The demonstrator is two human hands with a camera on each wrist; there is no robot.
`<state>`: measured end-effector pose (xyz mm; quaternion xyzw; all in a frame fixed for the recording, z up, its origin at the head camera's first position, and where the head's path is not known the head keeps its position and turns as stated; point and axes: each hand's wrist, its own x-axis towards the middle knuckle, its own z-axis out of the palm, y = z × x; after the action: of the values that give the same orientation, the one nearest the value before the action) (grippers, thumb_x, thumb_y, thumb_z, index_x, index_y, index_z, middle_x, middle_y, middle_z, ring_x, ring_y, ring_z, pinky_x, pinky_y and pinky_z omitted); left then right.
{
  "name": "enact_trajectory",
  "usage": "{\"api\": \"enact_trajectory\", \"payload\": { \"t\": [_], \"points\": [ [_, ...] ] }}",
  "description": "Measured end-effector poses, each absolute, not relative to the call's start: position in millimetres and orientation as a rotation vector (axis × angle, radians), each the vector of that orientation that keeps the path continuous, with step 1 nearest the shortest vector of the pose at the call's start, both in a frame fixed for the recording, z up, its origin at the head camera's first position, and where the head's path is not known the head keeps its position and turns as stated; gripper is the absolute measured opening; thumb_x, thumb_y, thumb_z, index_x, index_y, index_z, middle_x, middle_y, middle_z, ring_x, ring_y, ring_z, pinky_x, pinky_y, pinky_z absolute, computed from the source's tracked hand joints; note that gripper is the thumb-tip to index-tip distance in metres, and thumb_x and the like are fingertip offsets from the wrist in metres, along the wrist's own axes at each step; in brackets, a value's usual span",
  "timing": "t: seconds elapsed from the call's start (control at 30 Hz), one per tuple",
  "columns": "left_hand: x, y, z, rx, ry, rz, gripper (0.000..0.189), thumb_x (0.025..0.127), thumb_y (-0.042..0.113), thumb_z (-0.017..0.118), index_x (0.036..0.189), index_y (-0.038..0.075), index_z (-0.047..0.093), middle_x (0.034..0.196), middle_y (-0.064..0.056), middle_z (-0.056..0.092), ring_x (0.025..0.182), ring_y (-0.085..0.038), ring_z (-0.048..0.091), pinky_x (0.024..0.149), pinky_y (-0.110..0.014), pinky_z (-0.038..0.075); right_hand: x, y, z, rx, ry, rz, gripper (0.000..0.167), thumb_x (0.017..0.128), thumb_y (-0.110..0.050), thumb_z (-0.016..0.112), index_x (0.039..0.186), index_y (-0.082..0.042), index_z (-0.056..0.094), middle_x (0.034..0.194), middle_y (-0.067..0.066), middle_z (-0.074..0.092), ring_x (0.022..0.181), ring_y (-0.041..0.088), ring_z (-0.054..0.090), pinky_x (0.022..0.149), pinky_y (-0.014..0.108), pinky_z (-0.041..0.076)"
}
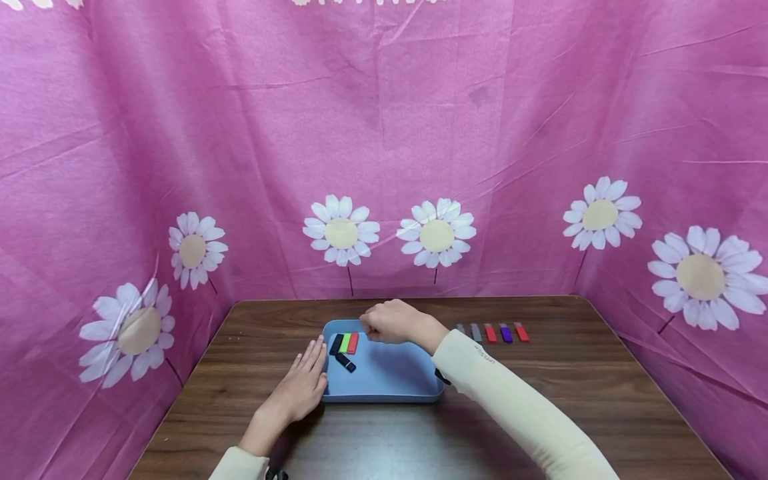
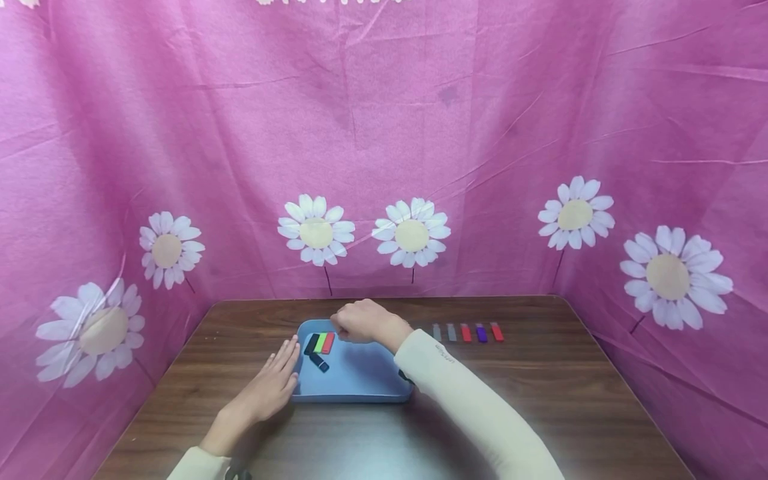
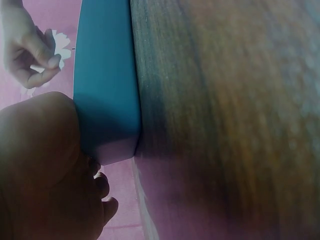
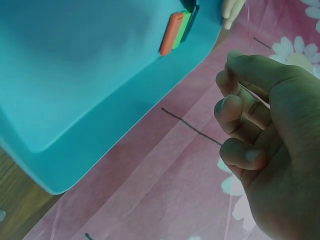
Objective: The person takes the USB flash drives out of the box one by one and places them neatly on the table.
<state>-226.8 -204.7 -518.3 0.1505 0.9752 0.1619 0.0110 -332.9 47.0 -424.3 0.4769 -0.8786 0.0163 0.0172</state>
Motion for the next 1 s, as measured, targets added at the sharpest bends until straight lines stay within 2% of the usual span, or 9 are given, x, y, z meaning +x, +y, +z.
{"api": "enact_trajectory", "payload": {
  "t": [0.2,0.4,0.73,1.0],
  "points": [
    [-226,-204,-516,0.475,3.04,0.512,0.061,0.113,0.021,0.045,0.164,-0.007,0.029,0.178,-0.02,0.018,0.165,-0.04,0.019,0.132,-0.061,0.023,-332,30,-421,1.492,-2.741,0.058,0.004,0.098,-0.02,0.078,0.1,-0.016,0.078,0.088,-0.004,0.076,0.071,0.008,0.059,0.063,0.015,0.048],
    [-225,-204,-516,0.482,3.037,0.518,0.06,0.113,0.019,0.045,0.164,-0.008,0.03,0.177,-0.021,0.019,0.165,-0.041,0.02,0.132,-0.061,0.024,-334,16,-426,1.511,-2.747,0.035,0.004,0.099,-0.02,0.076,0.096,-0.018,0.078,0.083,-0.006,0.072,0.068,0.007,0.056,0.06,0.014,0.043],
    [-226,-206,-517,0.486,3.041,0.509,0.059,0.112,0.018,0.045,0.163,-0.008,0.03,0.177,-0.022,0.019,0.165,-0.042,0.02,0.132,-0.062,0.024,-334,-7,-441,1.497,-2.848,-0.008,0.009,0.1,-0.022,0.075,0.091,-0.022,0.075,0.079,-0.012,0.068,0.065,0.004,0.055,0.057,0.015,0.042],
    [-226,-207,-520,0.559,3.062,0.601,0.059,0.11,0.015,0.045,0.161,-0.012,0.032,0.175,-0.027,0.022,0.161,-0.048,0.024,0.127,-0.069,0.025,-329,-19,-453,1.473,-2.885,-0.125,0.009,0.103,-0.03,0.073,0.096,-0.024,0.075,0.082,-0.013,0.067,0.066,0.002,0.055,0.06,0.015,0.044]
  ]
}}
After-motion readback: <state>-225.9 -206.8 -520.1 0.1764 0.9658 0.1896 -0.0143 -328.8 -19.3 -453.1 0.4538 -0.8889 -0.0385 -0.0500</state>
